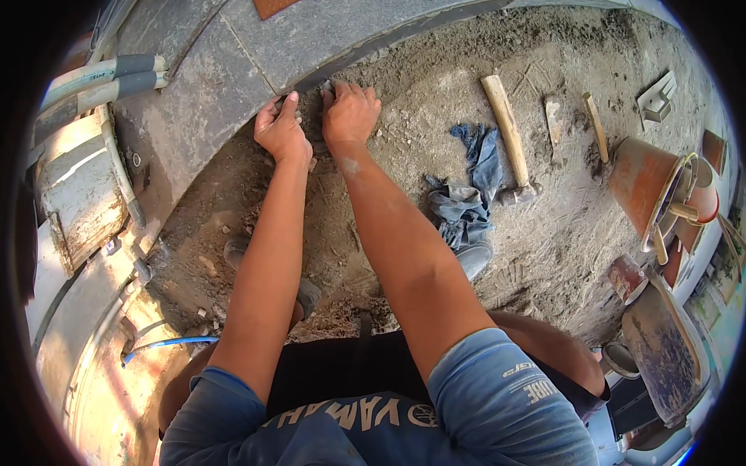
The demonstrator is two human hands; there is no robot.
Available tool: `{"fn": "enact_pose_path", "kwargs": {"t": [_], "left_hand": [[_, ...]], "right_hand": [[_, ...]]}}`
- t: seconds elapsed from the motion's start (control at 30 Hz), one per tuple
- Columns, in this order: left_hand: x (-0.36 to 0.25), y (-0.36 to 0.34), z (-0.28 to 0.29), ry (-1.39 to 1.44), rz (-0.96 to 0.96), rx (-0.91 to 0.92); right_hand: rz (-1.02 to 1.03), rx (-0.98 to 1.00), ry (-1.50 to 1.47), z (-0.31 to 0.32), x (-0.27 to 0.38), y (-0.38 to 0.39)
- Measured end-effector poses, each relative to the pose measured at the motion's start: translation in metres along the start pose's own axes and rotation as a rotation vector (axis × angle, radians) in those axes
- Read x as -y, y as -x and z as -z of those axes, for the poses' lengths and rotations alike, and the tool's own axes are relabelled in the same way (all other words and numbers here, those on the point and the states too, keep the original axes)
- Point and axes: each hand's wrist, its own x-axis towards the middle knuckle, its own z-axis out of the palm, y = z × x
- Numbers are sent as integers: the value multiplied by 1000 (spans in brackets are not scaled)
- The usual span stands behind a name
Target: The person kneels on a construction floor and installs gray stone tiles along a curved edge. They use a wooden mallet to tap the tiles into place, then insert small white spacers between tiles to maintain even gaps. The person also places small stones under the tile edge for support and uses a cloth to wipe the surface.
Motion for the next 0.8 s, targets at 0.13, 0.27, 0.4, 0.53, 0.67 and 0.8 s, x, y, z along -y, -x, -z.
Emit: {"fn": "enact_pose_path", "kwargs": {"t": [0.13,0.27,0.4,0.53,0.67,0.8], "left_hand": [[-8,13,0,81,71,-31],[-6,17,12,331,627,-23],[1,-1,20,535,919,52],[8,-11,14,572,964,245],[15,-16,20,706,954,291],[11,-10,16,686,936,217]], "right_hand": [[16,-33,-57,0,-4,0],[19,-36,-85,5,0,2],[-76,-106,-324,11,20,7],[-407,-55,-726,5,27,9],[-331,-87,-572,14,21,5],[-229,6,-359,18,11,1]]}}
